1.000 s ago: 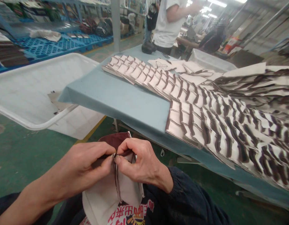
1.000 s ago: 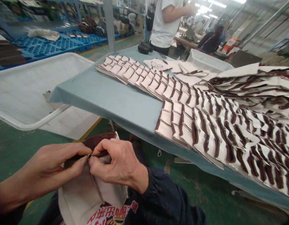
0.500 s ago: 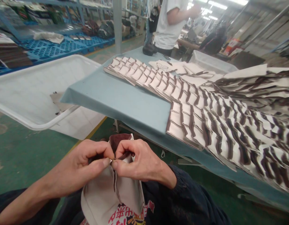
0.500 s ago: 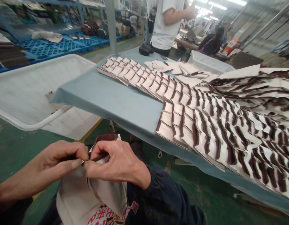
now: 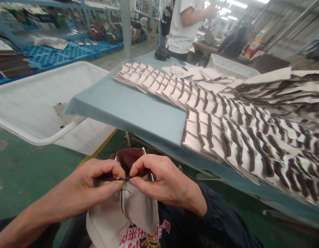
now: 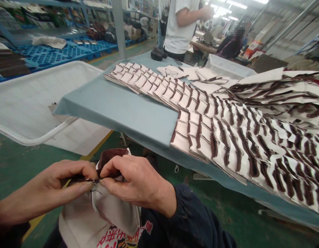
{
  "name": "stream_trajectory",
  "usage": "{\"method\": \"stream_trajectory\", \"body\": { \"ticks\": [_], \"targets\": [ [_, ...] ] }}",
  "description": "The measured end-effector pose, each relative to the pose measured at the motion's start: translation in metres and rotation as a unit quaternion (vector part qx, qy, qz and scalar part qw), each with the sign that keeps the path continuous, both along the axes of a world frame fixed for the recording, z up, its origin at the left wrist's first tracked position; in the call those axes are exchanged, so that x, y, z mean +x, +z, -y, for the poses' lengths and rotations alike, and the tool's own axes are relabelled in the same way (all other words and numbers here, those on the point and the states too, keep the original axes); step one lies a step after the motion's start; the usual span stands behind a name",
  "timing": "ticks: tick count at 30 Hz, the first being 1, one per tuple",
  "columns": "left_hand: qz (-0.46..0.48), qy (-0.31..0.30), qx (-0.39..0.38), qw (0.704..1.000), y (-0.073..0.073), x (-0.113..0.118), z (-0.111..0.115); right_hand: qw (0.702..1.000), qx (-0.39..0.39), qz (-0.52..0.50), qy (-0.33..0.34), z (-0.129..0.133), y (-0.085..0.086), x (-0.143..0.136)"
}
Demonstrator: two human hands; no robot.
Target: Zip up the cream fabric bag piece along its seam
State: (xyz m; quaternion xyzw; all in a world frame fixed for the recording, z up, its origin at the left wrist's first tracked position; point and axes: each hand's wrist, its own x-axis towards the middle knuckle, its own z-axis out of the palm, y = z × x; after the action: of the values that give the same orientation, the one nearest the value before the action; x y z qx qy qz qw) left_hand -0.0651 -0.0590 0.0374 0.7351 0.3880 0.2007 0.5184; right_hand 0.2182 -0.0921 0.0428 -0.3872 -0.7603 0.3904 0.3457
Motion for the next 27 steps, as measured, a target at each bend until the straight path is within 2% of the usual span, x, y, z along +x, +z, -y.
{"method": "stream_trajectory", "body": {
  "ticks": [5,9,13,18,21,27],
  "targets": [
    [-0.042,-0.012,0.033,0.999,0.009,0.004,0.003,0.989,0.147,0.005,-0.019,0.003,-0.013,-0.004],
    [-0.056,-0.032,0.021,0.998,0.016,0.006,0.002,0.974,0.224,0.025,-0.009,0.001,-0.016,-0.004],
    [-0.007,-0.037,0.003,0.999,0.015,0.003,0.003,0.961,0.271,0.050,0.013,0.000,-0.011,-0.003],
    [0.012,-0.065,-0.050,0.997,0.003,-0.004,0.001,0.944,0.316,0.089,0.036,0.000,-0.007,-0.001],
    [0.022,-0.052,-0.038,0.998,-0.001,-0.004,0.001,0.924,0.361,0.124,0.039,0.000,-0.004,-0.001],
    [0.018,-0.011,-0.002,1.000,0.010,0.010,0.004,0.895,0.384,0.226,0.010,0.006,0.008,-0.010]
  ]
}}
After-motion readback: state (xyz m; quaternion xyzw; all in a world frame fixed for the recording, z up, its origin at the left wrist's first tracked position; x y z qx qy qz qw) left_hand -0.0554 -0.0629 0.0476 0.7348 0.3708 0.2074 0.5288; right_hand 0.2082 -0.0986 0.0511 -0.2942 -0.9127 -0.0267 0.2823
